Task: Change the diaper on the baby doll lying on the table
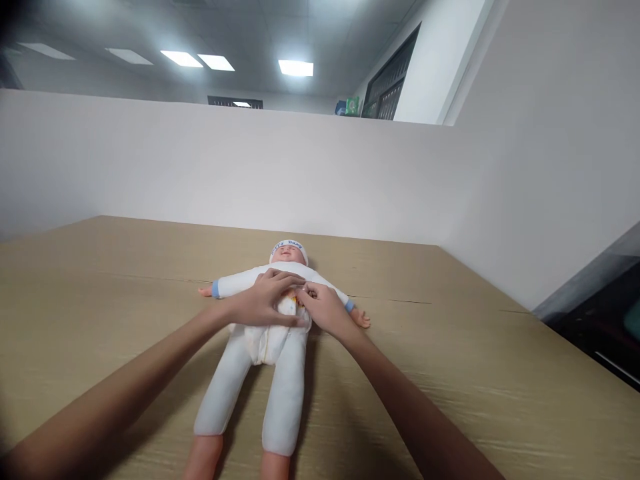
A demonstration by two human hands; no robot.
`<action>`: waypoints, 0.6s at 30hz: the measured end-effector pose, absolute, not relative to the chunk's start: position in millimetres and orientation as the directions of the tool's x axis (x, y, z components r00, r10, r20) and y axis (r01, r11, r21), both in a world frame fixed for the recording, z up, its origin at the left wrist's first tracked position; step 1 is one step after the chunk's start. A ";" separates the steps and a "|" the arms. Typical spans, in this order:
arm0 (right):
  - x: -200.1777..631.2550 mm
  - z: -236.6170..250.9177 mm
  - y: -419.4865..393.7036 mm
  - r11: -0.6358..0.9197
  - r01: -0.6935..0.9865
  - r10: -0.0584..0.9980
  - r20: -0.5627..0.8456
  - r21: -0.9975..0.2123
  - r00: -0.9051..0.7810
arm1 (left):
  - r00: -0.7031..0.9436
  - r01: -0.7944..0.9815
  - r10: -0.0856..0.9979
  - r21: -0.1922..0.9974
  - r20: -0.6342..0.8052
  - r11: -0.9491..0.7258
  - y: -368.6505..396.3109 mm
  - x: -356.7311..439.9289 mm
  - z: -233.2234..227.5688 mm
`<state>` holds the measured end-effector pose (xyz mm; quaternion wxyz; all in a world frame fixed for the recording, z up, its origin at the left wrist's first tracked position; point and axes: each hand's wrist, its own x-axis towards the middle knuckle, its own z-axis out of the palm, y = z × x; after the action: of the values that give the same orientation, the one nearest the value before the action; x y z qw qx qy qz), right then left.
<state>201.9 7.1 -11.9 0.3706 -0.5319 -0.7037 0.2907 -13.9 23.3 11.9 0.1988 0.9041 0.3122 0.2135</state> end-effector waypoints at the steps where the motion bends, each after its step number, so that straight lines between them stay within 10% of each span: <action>1: 198.9 -12.9 7.4 0.269 0.543 0.963 0.223 -0.795 -0.151 | 0.742 0.428 0.623 0.541 0.248 -0.724 28.2 -21.5 13.0; 10: 196.0 -34.0 -46.1 0.575 0.579 0.784 0.590 -0.578 -0.190 | 0.725 0.191 0.527 0.606 0.444 -0.772 41.7 -46.1 -17.1; 18: 204.5 -52.4 -48.8 0.686 0.534 0.714 0.600 -0.494 -0.361 | 0.420 0.328 0.708 0.633 0.567 -0.701 23.6 -59.7 -39.9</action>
<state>204.5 -48.8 -52.4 0.4171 -0.3814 -0.8179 0.1077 -59.7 23.6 -39.9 0.2190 0.8138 0.3183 0.4342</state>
